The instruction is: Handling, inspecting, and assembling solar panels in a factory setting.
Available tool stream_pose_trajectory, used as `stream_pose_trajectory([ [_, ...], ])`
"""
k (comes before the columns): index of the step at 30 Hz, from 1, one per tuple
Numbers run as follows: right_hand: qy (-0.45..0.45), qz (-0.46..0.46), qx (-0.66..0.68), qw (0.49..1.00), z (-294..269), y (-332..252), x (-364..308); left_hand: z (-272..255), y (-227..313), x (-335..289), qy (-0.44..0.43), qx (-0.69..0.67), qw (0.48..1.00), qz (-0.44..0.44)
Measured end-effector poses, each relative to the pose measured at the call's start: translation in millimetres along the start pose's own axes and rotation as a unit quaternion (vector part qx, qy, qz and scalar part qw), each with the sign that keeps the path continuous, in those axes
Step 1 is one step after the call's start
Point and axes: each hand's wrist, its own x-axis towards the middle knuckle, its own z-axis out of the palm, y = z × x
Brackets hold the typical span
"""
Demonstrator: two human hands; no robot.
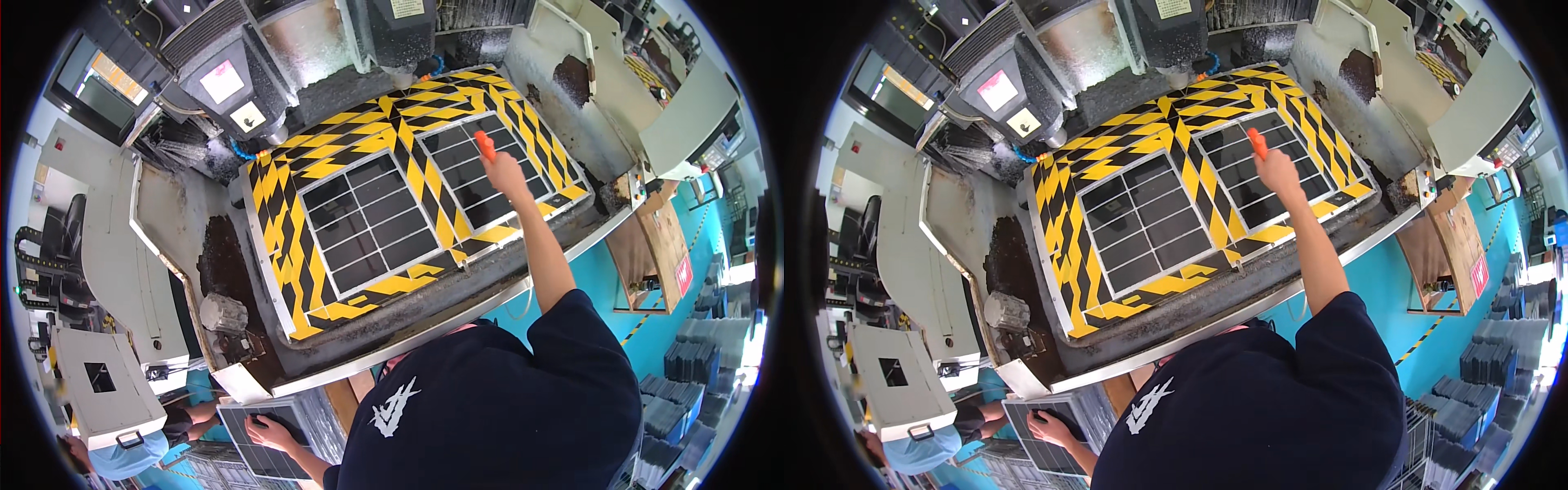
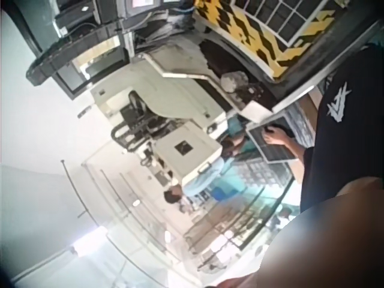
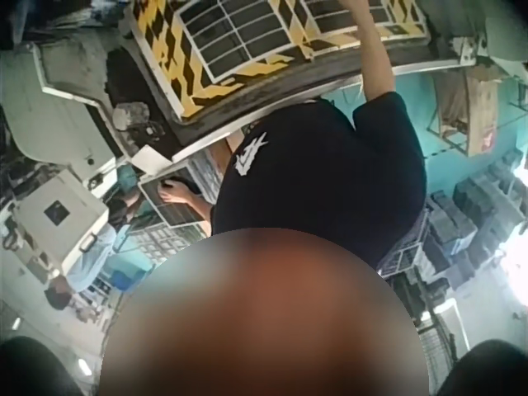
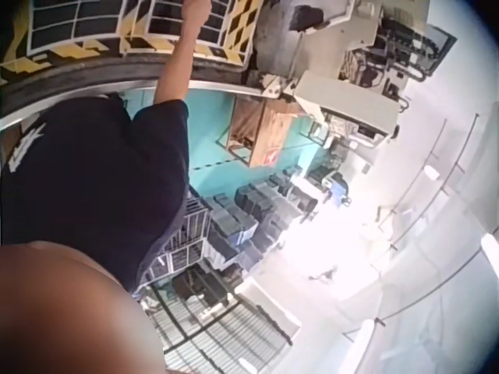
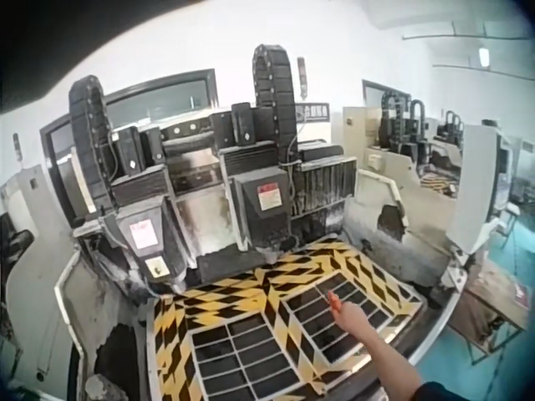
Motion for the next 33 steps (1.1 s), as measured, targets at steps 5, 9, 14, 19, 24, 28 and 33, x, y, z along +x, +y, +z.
stream_pose_trajectory([
  [5, 0.059, 0.068, 0.093, 0.992, -56, 46, 49, 2, -1, 0, -0.003, 0.003, 1.0, 0.0],
  [9, 0.037, 0.047, 0.109, 0.992, -60, 39, 69, 2, -2, 0, -0.006, 0.008, 1.0, 0.001],
  [14, 0.054, -0.008, 0.089, 0.995, -45, 25, 95, 1, -5, -1, -0.006, 0.022, 1.0, 0.015],
  [19, 0.162, -0.002, 0.048, 0.986, -52, 68, 134, -1, -2, 2, -0.025, 0.017, 0.999, -0.012],
  [24, 0.035, -0.06, 0.036, 0.997, -51, 105, 146, -4, 4, -1, -0.016, 0.008, 1.0, -0.018],
  [28, 0.134, 0.07, 0.278, 0.949, -76, 118, 130, -10, 11, -3, 0.004, -0.026, 1.0, -0.009],
  [33, -0.104, -0.05, 0.203, 0.972, -51, 63, 40, -13, 12, 0, 0.006, -0.022, 1.0, -0.007],
])
